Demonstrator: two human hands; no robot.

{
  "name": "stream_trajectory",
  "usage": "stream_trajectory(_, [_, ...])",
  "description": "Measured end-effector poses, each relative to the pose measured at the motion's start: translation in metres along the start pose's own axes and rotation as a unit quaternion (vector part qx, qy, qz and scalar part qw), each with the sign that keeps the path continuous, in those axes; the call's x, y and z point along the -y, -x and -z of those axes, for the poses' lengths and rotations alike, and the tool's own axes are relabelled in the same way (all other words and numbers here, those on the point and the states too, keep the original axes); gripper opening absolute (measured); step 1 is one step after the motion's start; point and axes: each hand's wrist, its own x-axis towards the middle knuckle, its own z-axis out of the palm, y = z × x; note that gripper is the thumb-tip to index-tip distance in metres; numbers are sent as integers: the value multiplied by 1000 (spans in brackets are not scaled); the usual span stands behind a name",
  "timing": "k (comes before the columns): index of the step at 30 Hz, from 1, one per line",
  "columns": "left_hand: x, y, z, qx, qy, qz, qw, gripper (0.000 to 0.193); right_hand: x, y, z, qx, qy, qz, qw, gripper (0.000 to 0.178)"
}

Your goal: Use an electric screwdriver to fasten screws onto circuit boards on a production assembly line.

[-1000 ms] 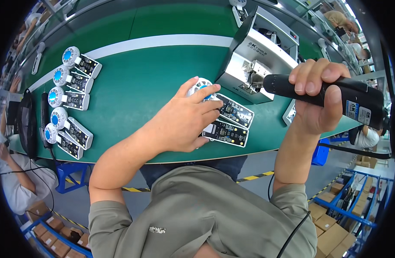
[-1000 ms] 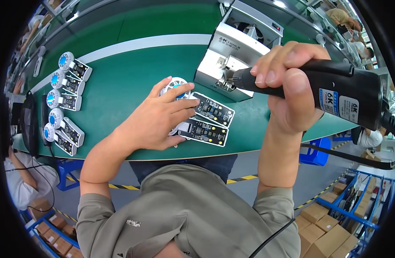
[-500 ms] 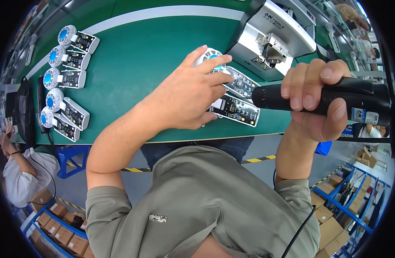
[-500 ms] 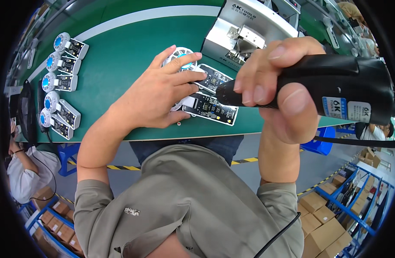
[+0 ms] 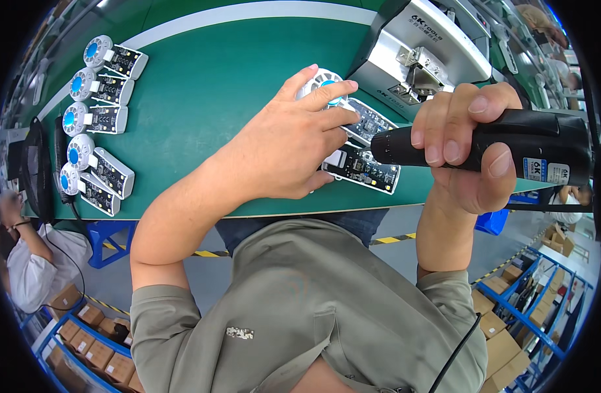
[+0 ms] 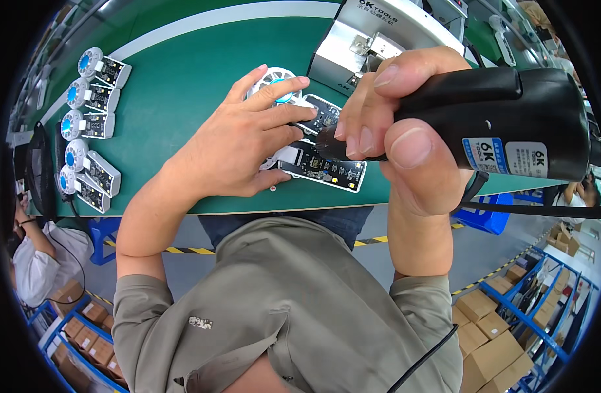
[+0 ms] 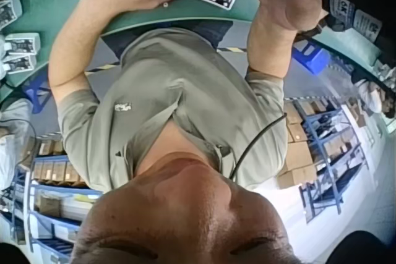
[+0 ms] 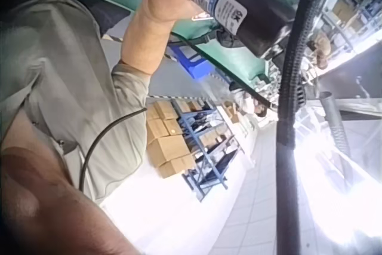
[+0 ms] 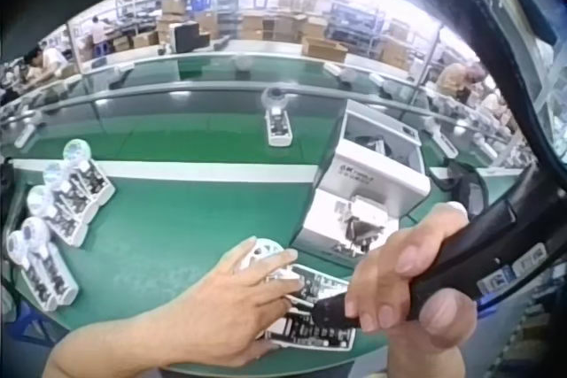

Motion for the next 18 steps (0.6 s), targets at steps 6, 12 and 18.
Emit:
stream_trajectory(6, [0, -1, 0, -3, -8, -5, 1000, 30, -2, 0, -7, -16, 4, -27, 1000, 28])
stream_trajectory(12, [-1, -4, -2, 2, -24, -5, 1000, 30, -6, -1, -8, -29, 6, -53, 998, 25])
stream_trajectory(18, [-4, 1, -3, -6, -13, 5, 1000, 33, 15, -7, 3, -13, 11, -12, 1000, 29])
